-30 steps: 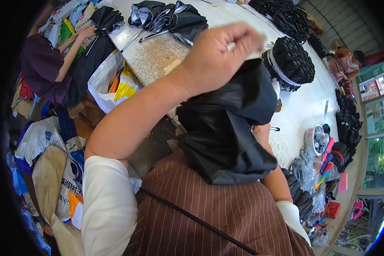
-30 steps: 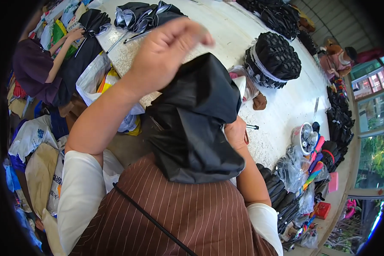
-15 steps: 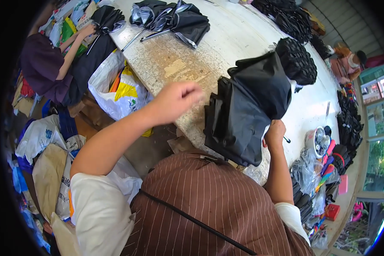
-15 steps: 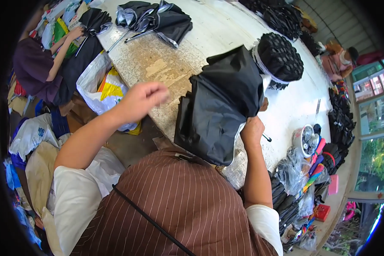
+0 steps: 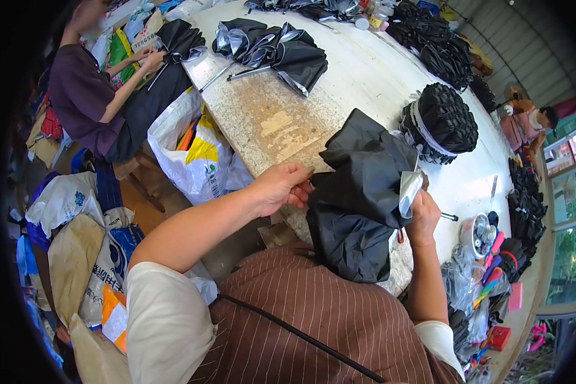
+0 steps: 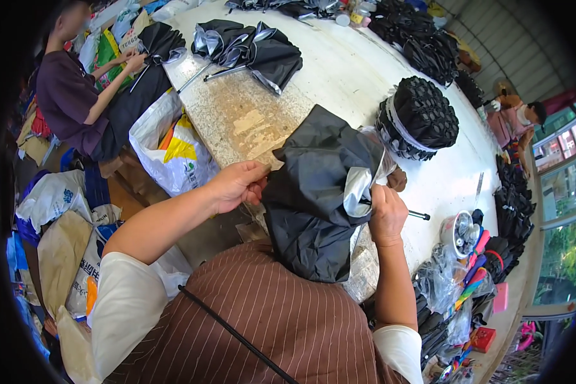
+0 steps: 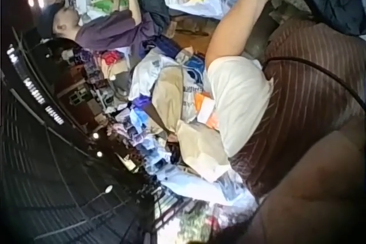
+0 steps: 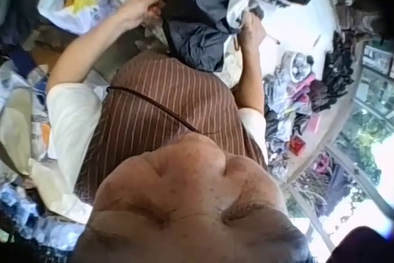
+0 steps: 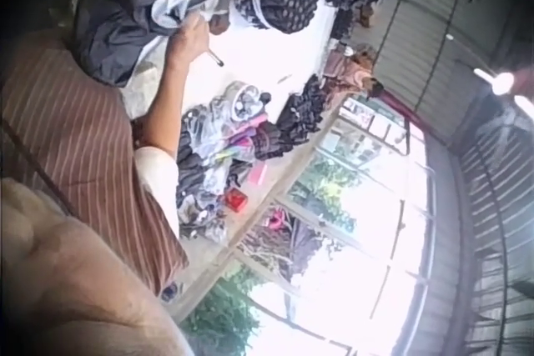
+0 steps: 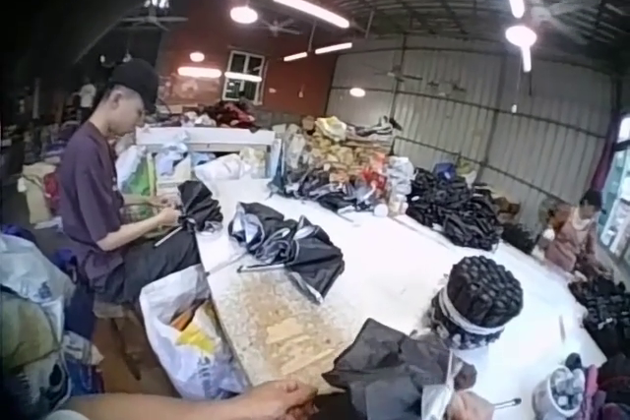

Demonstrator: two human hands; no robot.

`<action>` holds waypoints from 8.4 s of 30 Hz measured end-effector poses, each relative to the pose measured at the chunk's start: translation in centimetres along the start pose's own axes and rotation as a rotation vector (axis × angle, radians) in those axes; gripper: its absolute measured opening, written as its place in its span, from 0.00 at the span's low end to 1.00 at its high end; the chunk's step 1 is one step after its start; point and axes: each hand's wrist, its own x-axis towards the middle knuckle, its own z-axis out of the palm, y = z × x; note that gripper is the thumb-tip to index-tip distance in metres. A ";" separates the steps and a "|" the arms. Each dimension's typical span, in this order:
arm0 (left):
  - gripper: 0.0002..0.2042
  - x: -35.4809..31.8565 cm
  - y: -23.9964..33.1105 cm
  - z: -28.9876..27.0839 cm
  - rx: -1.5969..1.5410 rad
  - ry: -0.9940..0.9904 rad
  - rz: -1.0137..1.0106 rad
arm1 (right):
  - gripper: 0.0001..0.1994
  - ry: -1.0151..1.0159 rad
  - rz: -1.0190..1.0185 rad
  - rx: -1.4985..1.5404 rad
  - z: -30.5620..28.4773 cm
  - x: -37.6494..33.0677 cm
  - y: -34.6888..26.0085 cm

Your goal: Folding and securing umbrellas into their collapsed state on a production table.

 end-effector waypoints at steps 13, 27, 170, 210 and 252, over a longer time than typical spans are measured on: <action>0.09 -2.3 0.2 0.4 -0.040 -0.004 0.087 | 0.05 -0.119 0.035 0.054 0.3 -0.6 -0.1; 0.09 -2.8 0.0 0.7 0.598 0.269 0.678 | 0.13 -0.311 0.174 0.219 3.7 -1.7 2.4; 0.21 -2.5 9.2 13.7 0.014 -0.326 0.753 | 0.22 -0.694 0.292 1.644 -1.0 4.7 -3.2; 0.28 -3.2 6.7 17.6 0.185 -0.497 1.032 | 0.25 -1.028 -0.043 2.325 -3.5 4.4 -6.7; 0.32 -0.3 -1.8 9.7 -0.143 -0.416 0.373 | 0.20 -0.896 0.105 1.292 -4.0 0.1 -2.3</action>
